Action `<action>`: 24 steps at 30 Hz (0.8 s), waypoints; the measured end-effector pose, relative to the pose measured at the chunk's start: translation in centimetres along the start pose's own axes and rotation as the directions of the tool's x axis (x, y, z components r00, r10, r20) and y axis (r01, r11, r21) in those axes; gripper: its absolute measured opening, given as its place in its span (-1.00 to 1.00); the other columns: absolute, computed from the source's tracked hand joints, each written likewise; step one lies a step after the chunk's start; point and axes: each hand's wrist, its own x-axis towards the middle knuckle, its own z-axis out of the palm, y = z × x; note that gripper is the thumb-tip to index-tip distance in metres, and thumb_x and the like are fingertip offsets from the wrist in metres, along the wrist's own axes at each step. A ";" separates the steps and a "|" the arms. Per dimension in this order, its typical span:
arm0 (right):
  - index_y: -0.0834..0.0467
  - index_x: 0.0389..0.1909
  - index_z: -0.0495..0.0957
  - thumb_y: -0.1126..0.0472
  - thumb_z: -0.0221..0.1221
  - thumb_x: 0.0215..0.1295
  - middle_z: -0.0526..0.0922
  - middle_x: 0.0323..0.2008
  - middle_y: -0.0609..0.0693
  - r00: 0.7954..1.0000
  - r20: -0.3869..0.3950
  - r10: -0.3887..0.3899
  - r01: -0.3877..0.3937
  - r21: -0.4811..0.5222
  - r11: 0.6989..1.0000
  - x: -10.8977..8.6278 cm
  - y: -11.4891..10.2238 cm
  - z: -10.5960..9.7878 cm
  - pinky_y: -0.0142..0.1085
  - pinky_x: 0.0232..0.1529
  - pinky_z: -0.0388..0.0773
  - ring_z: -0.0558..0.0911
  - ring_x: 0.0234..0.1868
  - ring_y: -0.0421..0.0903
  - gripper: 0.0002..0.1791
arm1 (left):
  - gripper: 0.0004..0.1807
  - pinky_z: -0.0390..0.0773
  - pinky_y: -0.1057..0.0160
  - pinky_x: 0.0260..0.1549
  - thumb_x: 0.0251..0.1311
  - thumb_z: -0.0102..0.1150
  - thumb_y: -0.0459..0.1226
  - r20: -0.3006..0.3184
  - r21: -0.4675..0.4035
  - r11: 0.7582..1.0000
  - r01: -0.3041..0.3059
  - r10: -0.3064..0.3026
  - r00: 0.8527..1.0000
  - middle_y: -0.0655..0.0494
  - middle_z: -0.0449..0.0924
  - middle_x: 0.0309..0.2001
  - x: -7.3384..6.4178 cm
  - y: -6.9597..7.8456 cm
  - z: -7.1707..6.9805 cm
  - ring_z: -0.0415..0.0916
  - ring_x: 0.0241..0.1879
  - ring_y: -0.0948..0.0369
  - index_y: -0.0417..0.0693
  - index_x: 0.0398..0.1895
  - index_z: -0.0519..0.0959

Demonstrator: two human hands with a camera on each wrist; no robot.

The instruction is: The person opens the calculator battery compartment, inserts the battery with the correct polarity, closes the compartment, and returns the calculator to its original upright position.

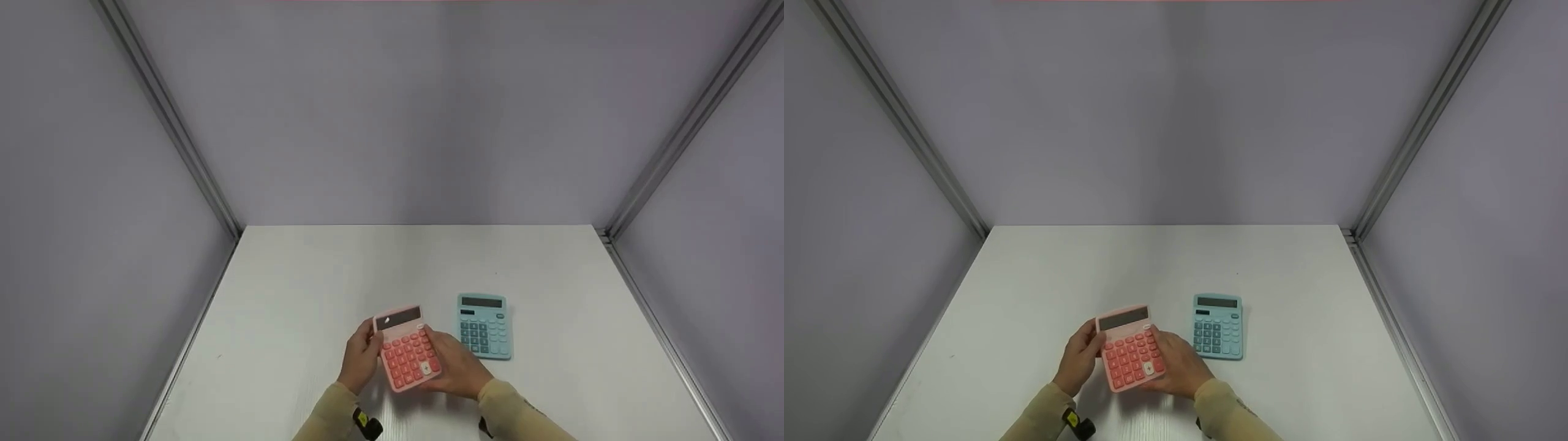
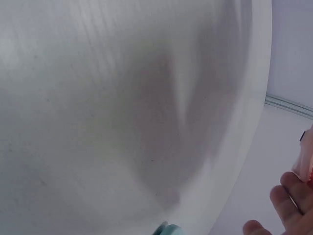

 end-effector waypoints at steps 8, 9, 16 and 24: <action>0.14 0.51 -0.05 -0.37 0.40 -0.19 0.31 0.34 -0.06 0.991 -0.124 -0.039 0.034 -0.042 0.999 -0.3 0.0 0.3 -0.10 0.29 0.32 0.33 0.31 -0.08 0.32 | -0.12 0.43 0.08 0.16 0.36 0.08 -0.09 0.118 0.206 0.968 -0.143 0.121 0.986 -0.04 0.21 0.40 0.7 -3.1 0.1 0.36 0.25 0.08 -0.08 0.54 -0.21; 0.13 0.51 -0.04 -0.38 0.38 -0.17 0.32 0.34 -0.07 0.990 -0.136 -0.045 0.039 -0.049 0.998 -0.3 0.1 0.2 -0.10 0.29 0.32 0.34 0.31 -0.09 0.31 | -0.01 0.37 0.02 0.21 0.28 0.16 -0.04 0.133 0.262 0.951 -0.164 0.133 0.982 -0.04 0.16 0.43 0.7 -3.2 0.1 0.29 0.30 0.06 -0.08 0.54 -0.27; 0.14 0.50 0.00 -0.41 0.37 -0.18 0.37 0.31 -0.08 0.981 -0.178 -0.073 0.060 -0.078 0.995 -0.5 0.3 0.0 -0.07 0.27 0.34 0.37 0.28 -0.08 0.30 | 0.53 0.20 -0.16 0.28 -0.29 0.45 0.29 0.235 0.538 0.781 -0.319 0.224 0.946 -0.03 0.10 0.45 0.4 -4.3 -0.6 0.12 0.40 0.00 -0.12 0.52 -0.41; 0.16 0.49 0.04 -0.39 0.40 -0.23 0.38 0.30 -0.07 0.981 -0.188 -0.040 0.027 -0.074 0.997 -0.4 0.1 0.4 -0.04 0.27 0.34 0.38 0.28 -0.06 0.31 | 0.73 -0.04 -0.39 0.26 -0.72 0.18 0.62 0.233 0.766 0.601 -0.228 0.070 0.970 -0.09 -0.10 0.51 0.5 -4.6 -1.6 -0.12 0.47 -0.05 -0.05 0.53 -0.40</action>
